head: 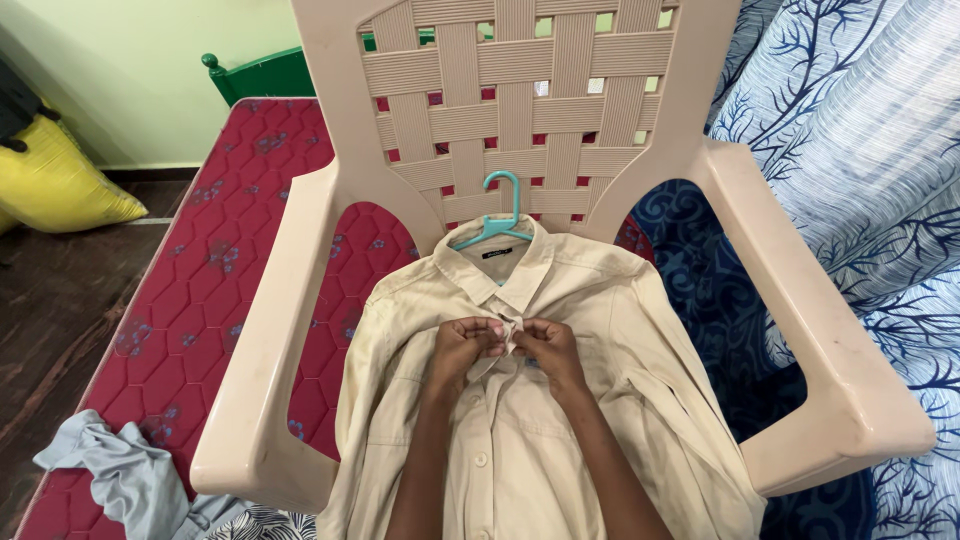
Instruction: The person hangs a brown shirt on a hanger and places it in a wardrobe. Then the person picks up a beige shirt, places it on a hanger, and buttons it while it rests on a chair.
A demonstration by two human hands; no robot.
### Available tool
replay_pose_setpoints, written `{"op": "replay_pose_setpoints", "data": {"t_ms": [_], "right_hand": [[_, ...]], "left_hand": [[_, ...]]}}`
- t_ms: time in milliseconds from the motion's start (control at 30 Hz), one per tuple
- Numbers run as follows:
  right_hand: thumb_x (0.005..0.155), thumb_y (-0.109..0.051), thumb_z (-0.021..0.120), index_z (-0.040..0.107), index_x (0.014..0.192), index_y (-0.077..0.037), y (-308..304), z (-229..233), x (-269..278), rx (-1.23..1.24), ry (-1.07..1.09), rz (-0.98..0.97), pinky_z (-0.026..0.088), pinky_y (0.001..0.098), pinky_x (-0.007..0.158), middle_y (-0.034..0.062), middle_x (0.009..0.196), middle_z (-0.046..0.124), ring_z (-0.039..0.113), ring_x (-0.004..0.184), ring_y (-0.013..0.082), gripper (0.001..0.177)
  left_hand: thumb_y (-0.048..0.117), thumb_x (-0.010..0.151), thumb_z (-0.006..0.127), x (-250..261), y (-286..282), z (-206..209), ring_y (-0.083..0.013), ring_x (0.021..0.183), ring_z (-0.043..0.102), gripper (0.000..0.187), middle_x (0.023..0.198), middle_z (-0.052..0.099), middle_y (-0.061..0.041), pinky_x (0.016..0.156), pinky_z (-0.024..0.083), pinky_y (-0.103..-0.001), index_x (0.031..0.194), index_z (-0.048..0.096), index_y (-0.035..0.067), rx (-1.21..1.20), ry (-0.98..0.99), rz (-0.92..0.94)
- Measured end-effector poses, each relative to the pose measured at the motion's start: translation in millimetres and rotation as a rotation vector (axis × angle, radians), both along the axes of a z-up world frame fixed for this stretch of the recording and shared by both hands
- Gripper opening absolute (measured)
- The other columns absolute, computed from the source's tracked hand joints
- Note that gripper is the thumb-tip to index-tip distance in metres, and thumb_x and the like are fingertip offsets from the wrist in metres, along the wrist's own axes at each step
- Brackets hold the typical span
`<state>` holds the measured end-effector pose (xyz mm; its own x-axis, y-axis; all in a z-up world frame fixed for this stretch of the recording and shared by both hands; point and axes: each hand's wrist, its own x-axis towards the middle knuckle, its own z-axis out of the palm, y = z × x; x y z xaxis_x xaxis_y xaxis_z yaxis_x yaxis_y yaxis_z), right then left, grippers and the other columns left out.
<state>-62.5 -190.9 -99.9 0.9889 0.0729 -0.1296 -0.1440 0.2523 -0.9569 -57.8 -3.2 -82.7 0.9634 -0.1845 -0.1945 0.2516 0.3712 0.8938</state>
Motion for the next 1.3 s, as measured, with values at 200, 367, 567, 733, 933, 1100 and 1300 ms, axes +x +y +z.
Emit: {"op": "replay_pose_setpoints", "data": {"t_ms": [200,367,567,733,933,1100,1300], "right_hand": [[0.082,0.001,0.078,0.073,0.096,0.008,7.7,25.9,-12.1,-0.121,-0.030,-0.165,0.056,0.0250,0.060,0.0095,0.078,0.075,0.070,0.063,0.0131,0.016],[0.081,-0.003,0.080,0.075,0.096,0.007,12.8,33.4,-16.7,-0.101,-0.086,-0.173,0.058,0.0236,0.060,0.0077,0.079,0.076,0.070,0.063,0.0106,0.018],[0.081,-0.006,0.082,0.078,0.101,0.007,19.3,36.4,-21.4,-0.330,-0.204,-0.269,0.057,0.0228,0.062,0.0081,0.081,0.079,0.071,0.067,0.0100,0.023],[0.081,-0.004,0.080,0.077,0.099,0.008,16.5,34.3,-19.0,-0.173,-0.095,-0.175,0.060,0.0260,0.063,0.0096,0.081,0.077,0.073,0.067,0.0125,0.021],[0.085,-0.001,0.074,0.077,0.100,0.007,10.2,21.2,-10.7,-0.069,-0.078,-0.166,0.059,0.0255,0.067,0.0096,0.083,0.077,0.071,0.069,0.0116,0.018],[0.089,-0.003,0.066,0.079,0.099,0.007,10.7,21.6,-11.9,-0.037,-0.062,-0.149,0.057,0.0238,0.064,0.0096,0.080,0.077,0.069,0.065,0.0112,0.018],[0.085,-0.005,0.077,0.081,0.092,0.003,18.8,42.4,-25.8,-0.292,-0.179,-0.174,0.042,0.0230,0.052,0.0039,0.072,0.073,0.056,0.058,0.0050,0.012]], "left_hand": [[-0.004,0.087,0.073,-7.3,-13.6,11.0,-0.0136,0.069,0.072,0.017,0.086,0.077,-0.013,0.067,0.061,-0.025,0.103,0.074,-0.010,0.076,-0.068,0.163],[-0.003,0.086,0.073,-8.9,-22.1,17.3,-0.0111,0.067,0.071,0.011,0.081,0.076,-0.010,0.064,0.061,-0.026,0.096,0.075,-0.008,0.262,-0.141,0.241],[-0.003,0.087,0.071,-10.3,-23.0,21.4,-0.0108,0.066,0.069,0.009,0.078,0.076,-0.009,0.063,0.059,-0.025,0.093,0.076,-0.008,0.274,-0.165,0.267],[-0.004,0.085,0.073,-13.3,-22.8,28.6,-0.0109,0.064,0.067,0.009,0.075,0.075,-0.009,0.061,0.055,-0.024,0.092,0.077,-0.007,0.415,-0.164,0.280],[-0.004,0.084,0.074,-6.7,-24.0,20.1,-0.0089,0.066,0.070,0.011,0.078,0.077,-0.008,0.063,0.058,-0.023,0.094,0.078,-0.006,0.288,-0.177,0.248],[0.001,0.089,0.073,-0.7,-22.8,-2.5,-0.0100,0.063,0.067,0.013,0.081,0.076,-0.009,0.061,0.057,-0.025,0.098,0.076,-0.008,0.206,-0.100,0.225],[0.004,0.089,0.072,-1.1,-14.9,-6.8,-0.0091,0.064,0.068,0.016,0.083,0.075,-0.007,0.062,0.058,-0.024,0.101,0.074,-0.006,0.108,-0.119,0.152]]}}
